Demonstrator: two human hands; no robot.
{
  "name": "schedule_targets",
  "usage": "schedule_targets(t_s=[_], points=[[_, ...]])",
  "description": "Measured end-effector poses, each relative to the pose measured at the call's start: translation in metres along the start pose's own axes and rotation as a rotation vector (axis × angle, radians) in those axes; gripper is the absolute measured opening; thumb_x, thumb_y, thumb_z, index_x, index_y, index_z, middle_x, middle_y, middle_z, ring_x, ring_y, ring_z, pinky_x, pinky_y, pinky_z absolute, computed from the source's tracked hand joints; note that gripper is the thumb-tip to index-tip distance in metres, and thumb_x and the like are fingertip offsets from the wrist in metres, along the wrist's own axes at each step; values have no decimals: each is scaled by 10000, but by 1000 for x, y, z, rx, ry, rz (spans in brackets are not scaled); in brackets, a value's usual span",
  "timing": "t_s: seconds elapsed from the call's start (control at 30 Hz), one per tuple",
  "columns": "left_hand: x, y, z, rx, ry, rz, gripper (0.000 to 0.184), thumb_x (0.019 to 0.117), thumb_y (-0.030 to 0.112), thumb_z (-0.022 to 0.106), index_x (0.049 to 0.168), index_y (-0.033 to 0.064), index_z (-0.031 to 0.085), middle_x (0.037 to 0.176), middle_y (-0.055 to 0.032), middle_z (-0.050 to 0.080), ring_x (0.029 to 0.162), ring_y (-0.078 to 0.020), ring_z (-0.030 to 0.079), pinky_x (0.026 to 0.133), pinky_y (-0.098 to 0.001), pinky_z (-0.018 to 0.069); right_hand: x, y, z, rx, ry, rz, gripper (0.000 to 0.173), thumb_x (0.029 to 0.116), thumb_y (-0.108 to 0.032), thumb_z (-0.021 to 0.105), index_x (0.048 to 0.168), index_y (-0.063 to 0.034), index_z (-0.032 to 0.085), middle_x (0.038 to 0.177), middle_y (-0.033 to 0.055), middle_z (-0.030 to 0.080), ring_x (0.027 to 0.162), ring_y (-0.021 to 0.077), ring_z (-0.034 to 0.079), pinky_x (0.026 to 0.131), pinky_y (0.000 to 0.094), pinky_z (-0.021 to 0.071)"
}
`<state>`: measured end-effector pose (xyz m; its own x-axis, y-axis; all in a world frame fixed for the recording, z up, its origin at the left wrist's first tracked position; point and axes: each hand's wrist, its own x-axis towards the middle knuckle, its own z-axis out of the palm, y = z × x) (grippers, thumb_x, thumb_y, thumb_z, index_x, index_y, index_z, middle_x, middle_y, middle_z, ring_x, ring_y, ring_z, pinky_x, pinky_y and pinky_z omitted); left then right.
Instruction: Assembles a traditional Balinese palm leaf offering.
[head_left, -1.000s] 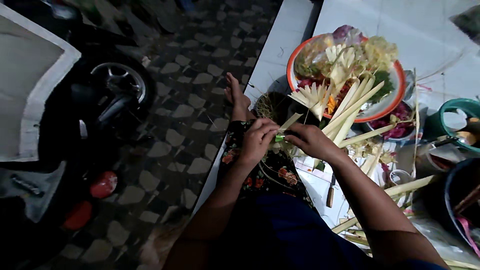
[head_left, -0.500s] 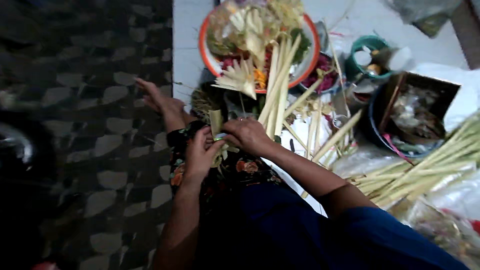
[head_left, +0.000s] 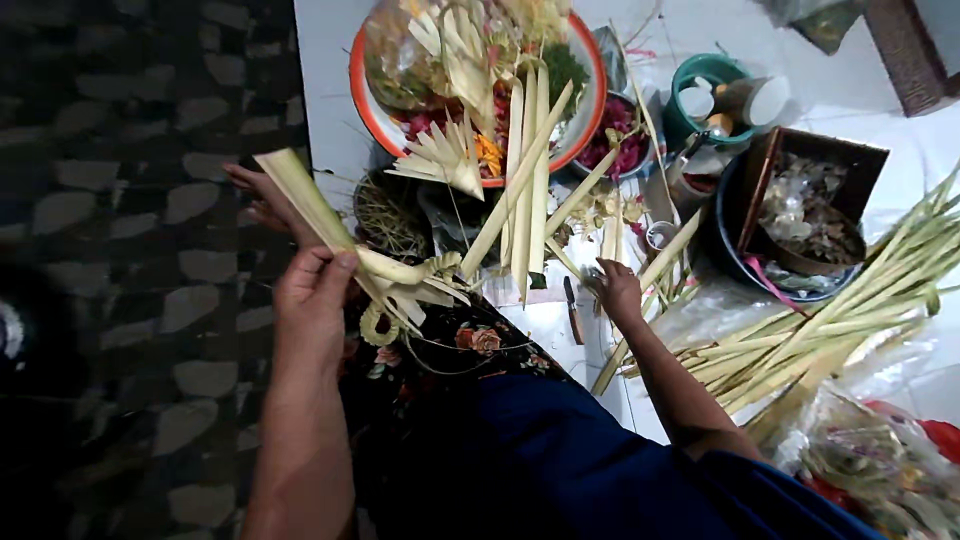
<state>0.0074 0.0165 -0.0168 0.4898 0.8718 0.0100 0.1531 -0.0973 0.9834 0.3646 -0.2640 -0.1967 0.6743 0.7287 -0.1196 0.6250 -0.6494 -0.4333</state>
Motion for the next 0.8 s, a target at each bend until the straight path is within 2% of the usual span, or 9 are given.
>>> schedule_targets(t_s=[0.07,0.13,0.23,0.33,0.43,0.57,0.63,0.7,0.8], points=[[5,14,-9,-95,26,42,110,1063,201,519,1144,205,593,1087,121,681,983,-26,667,896,-267,575,-8,-12,2,-58,-109,23,418,1003,-317,643,1356,-93,643,1253,232,667,1152,466,632,961,679,482],[8,29,-13,-177,65,63,118,1072,198,494,1144,216,585,1094,110,693,980,-44,683,880,-261,586,-19,-20,11,-98,-298,105,541,1000,-431,612,1431,-107,568,1244,215,680,1133,441,656,936,666,501],[10,51,-14,-331,165,148,128,1088,186,454,1150,207,564,1115,65,697,988,-88,696,872,-278,598,-32,-26,32,-123,-395,178,590,983,-367,623,1515,-155,482,1345,214,625,1138,439,655,905,660,521],[15,68,-18,-500,279,269,136,1099,227,436,1214,211,507,1160,31,672,1064,-141,680,934,-334,584,-33,-20,37,-89,-354,173,525,997,-301,582,1497,-162,505,1344,213,627,1115,427,669,901,637,535],[24,84,-24,-570,301,338,145,1097,264,455,1226,202,475,1108,19,658,1020,-152,671,917,-369,581,-29,-12,26,53,-275,174,498,966,-258,642,1405,-35,567,1308,267,607,1088,445,655,919,640,526],[19,91,-15,-458,176,218,124,1092,240,444,1165,207,537,1059,69,675,937,-69,676,831,-266,593,-28,-5,6,261,-12,153,429,1004,-162,548,1397,9,564,1194,272,665,1006,428,677,890,647,522],[14,85,-9,-362,49,96,184,1090,244,429,1180,157,564,1071,36,667,917,-70,664,784,-259,590,-22,-14,-11,423,40,135,486,1055,-218,456,1505,-35,480,1155,244,684,888,357,679,791,575,544],[10,77,-2,-267,-61,1,217,1079,230,449,1141,116,622,1028,4,694,846,-73,663,715,-256,581,-12,-41,-32,573,7,45,533,1083,-272,360,1581,-81,361,980,124,651,603,179,530,532,388,478],[7,68,14,-212,-182,-68,190,1073,196,482,1086,104,649,982,13,694,811,-50,646,708,-235,563,-4,-111,-74,681,-89,-216,505,1092,-218,326,1558,-31,381,989,67,698,541,77,506,477,281,457]])
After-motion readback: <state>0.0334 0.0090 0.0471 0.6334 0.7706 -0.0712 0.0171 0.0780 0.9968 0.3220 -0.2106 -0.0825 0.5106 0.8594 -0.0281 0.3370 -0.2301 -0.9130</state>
